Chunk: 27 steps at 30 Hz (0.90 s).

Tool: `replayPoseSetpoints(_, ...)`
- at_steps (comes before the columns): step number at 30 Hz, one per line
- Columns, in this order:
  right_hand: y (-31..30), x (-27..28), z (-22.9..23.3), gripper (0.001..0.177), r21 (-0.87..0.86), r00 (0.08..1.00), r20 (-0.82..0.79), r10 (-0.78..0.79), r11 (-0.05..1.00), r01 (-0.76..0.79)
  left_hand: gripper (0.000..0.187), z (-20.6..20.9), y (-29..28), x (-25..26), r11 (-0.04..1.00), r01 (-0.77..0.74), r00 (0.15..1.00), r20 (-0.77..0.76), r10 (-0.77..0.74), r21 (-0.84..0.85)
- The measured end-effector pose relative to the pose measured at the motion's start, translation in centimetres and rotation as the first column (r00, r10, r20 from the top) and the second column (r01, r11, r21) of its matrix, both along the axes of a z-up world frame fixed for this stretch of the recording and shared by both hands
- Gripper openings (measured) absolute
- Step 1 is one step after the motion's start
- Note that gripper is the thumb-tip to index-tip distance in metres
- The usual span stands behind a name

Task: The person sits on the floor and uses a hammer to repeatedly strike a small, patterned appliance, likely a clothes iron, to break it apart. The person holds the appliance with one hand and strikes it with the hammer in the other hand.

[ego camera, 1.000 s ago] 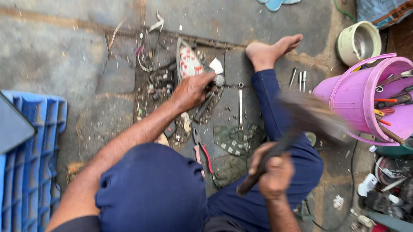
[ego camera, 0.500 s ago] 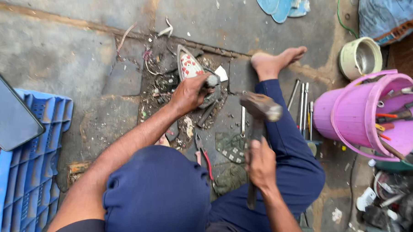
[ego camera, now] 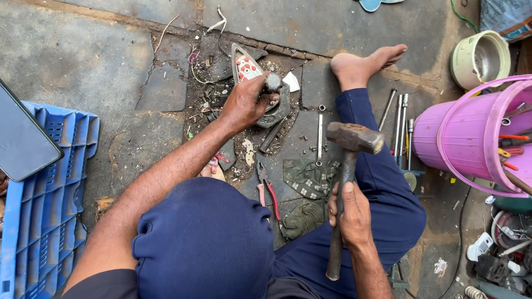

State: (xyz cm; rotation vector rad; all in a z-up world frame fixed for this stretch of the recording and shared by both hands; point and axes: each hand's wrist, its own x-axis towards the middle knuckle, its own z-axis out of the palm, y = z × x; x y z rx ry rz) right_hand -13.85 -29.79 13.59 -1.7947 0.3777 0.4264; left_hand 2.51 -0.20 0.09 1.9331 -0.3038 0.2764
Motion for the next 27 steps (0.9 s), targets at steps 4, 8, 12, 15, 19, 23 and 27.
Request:
replayPoseSetpoints(4,0.3,-0.1,-0.2,0.05,-0.041,0.999,-0.021,0.046,0.998,-0.047,0.053,0.4,-0.1,-0.3,0.999,0.003,1.0,-0.016,-0.002,0.035)
replayPoseSetpoints(8,1.1,0.0,0.1,0.052,-0.051,0.996,-0.029,0.081,0.995,-0.082,0.05,-0.2,-0.3,-0.4,0.998,0.016,1.0,0.008,-0.016,0.058)
replayPoseSetpoints(12,1.7,0.1,1.0,0.053,-0.071,0.993,-0.027,0.113,0.991,-0.114,0.047,-0.9,-0.8,-0.2,0.999,0.028,0.999,0.023,-0.029,0.044)
replayPoseSetpoints(15,1.9,0.5,1.4,0.053,-0.066,0.992,-0.01,0.128,0.99,-0.128,0.036,-1.0,-1.4,-0.4,0.992,0.11,0.994,-0.033,-0.109,0.053)
replayPoseSetpoints(19,1.9,0.6,2.3,0.052,-0.028,0.987,0.057,0.151,0.988,-0.15,0.051,-0.2,-1.6,-1.2,0.987,0.093,0.994,0.047,-0.1,0.128)
replayPoseSetpoints(23,0.2,0.9,6.0,0.05,0.062,0.927,0.371,0.052,0.995,-0.08,0.04,1.0,-1.7,-1.5,0.992,0.077,0.996,0.042,-0.081,0.102)
replayPoseSetpoints(27,-2.3,2.4,9.9,0.047,0.317,0.733,0.667,-0.136,0.942,-0.114,0.037,1.2,-1.8,-1.8,0.994,0.093,0.992,0.081,-0.098,0.062)
